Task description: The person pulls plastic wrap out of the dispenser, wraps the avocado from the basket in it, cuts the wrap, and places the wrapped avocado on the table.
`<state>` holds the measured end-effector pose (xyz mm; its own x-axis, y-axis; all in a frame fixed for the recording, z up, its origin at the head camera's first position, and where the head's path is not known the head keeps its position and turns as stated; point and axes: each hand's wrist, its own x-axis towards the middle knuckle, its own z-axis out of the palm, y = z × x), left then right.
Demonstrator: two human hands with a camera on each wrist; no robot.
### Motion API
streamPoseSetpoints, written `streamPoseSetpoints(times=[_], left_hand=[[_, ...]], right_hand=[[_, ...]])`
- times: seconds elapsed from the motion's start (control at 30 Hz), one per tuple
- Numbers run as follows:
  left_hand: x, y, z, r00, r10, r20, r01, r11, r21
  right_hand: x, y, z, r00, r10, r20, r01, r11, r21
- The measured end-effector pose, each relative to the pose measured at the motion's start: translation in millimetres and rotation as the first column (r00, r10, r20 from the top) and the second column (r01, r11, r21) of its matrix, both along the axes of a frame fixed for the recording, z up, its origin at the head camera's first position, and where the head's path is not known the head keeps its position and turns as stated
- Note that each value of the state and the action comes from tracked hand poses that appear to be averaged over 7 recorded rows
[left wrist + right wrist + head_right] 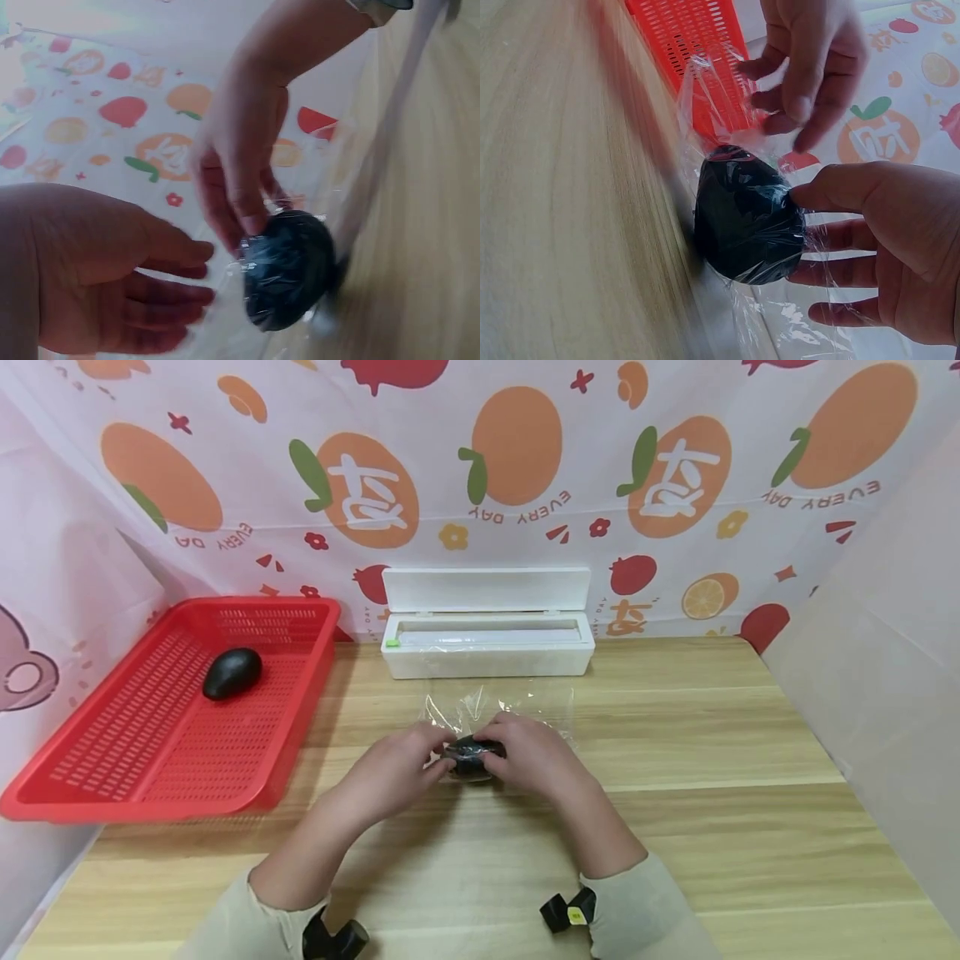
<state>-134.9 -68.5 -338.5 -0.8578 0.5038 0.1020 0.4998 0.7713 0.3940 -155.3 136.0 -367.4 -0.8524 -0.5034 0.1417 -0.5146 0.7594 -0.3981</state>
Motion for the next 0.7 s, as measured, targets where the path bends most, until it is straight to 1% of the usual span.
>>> streamPoseSetpoints(times=[0.03, 0.07, 0.13, 0.2, 0.27, 0.37, 0.47, 0.57, 0.63, 0.7], left_hand=[[-1.0, 1.1, -2.8, 0.998, -0.003, -0.063, 0.004, 1.0, 0.012], [-2.1, 2.5, -6.1, 0.992, -0.014, -0.125, 0.017, 1.0, 0.024], [-4.1, 5.9, -14.0, 0.972, -0.038, -0.234, 0.047, 0.998, 0.033], [-6.1, 8.8, -21.8, 0.949, -0.065, -0.31, 0.076, 0.997, 0.024], [-7.7, 10.8, -28.0, 0.935, -0.078, -0.346, 0.086, 0.996, 0.01], [-9.7, 11.9, -34.3, 0.931, -0.077, -0.357, 0.087, 0.996, 0.013], [-11.5, 12.0, -37.9, 0.937, -0.071, -0.341, 0.088, 0.996, 0.035], [-13.0, 12.0, -38.7, 0.946, -0.07, -0.315, 0.091, 0.995, 0.05], [-13.4, 12.0, -38.0, 0.956, -0.072, -0.286, 0.093, 0.994, 0.059], [-14.0, 12.3, -37.0, 0.965, -0.078, -0.249, 0.097, 0.993, 0.066]], right_hand=[[-0.2, 0.0, -0.3, 1.0, 0.003, -0.003, -0.003, 1.0, -0.001], [-0.6, 0.1, -0.7, 1.0, 0.006, -0.005, -0.006, 1.0, 0.0], [-1.2, 0.3, -1.2, 1.0, 0.01, -0.007, -0.01, 1.0, 0.0], [-2.0, 0.7, -1.1, 1.0, 0.01, -0.004, -0.01, 1.0, -0.006], [-2.7, 1.6, -1.0, 1.0, 0.008, -0.004, -0.008, 1.0, -0.012], [-4.1, 2.9, -0.8, 1.0, 0.016, -0.003, -0.016, 0.999, -0.029], [-6.3, 5.9, -0.7, 0.999, 0.048, 0.009, -0.047, 0.998, -0.052], [-7.6, 11.9, 1.6, 0.996, 0.056, 0.073, -0.049, 0.995, -0.089], [-7.7, 17.9, 3.7, 0.991, 0.035, 0.127, -0.02, 0.993, -0.118], [-7.5, 23.9, 5.8, 0.986, 0.012, 0.164, 0.01, 0.99, -0.137]])
